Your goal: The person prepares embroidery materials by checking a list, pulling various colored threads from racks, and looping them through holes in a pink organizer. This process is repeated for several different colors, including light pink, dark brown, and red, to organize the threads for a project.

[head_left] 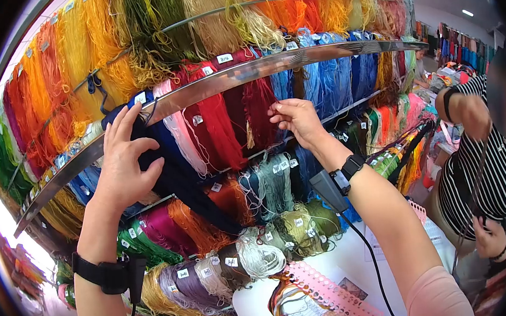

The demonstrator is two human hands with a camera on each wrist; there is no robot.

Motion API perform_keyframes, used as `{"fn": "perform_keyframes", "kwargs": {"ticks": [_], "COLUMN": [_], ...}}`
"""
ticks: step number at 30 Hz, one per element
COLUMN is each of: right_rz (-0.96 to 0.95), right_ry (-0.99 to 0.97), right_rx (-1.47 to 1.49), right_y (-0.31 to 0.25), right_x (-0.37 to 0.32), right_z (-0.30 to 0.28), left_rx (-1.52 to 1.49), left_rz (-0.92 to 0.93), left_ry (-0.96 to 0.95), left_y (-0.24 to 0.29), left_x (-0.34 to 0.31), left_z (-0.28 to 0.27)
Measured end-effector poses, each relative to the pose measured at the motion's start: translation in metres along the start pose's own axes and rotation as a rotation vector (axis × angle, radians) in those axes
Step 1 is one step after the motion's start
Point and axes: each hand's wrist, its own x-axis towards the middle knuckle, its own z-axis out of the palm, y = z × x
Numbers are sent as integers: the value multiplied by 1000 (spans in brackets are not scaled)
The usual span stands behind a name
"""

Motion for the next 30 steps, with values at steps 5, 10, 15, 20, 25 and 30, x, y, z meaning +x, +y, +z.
{"fn": "perform_keyframes", "kwargs": {"ticks": [5, 10, 15, 20, 25, 30], "right_rz": [-7, -98, -466, -338, -411, -221], "right_ry": [47, 44, -175, -275, -498, -548], "right_rx": [-72, -190, -528, -750, -821, -828], "right_y": [-4, -18, -29, -40, -44, -62], "right_x": [-4, -14, -54, -99, -140, -195], "right_z": [-3, -2, 22, 39, 29, 12], "left_rx": [-17, -59, -968, -1921, -1110, -506], "left_rz": [1, 44, -384, -698, -404, -772], "left_ry": [-18, 333, 143, -102, -80, -750], "left_y": [0, 9, 83, 121, 112, 14], "left_x": [0, 0, 12, 42, -54, -361], "left_z": [-2, 6, 52, 76, 41, -26]}}
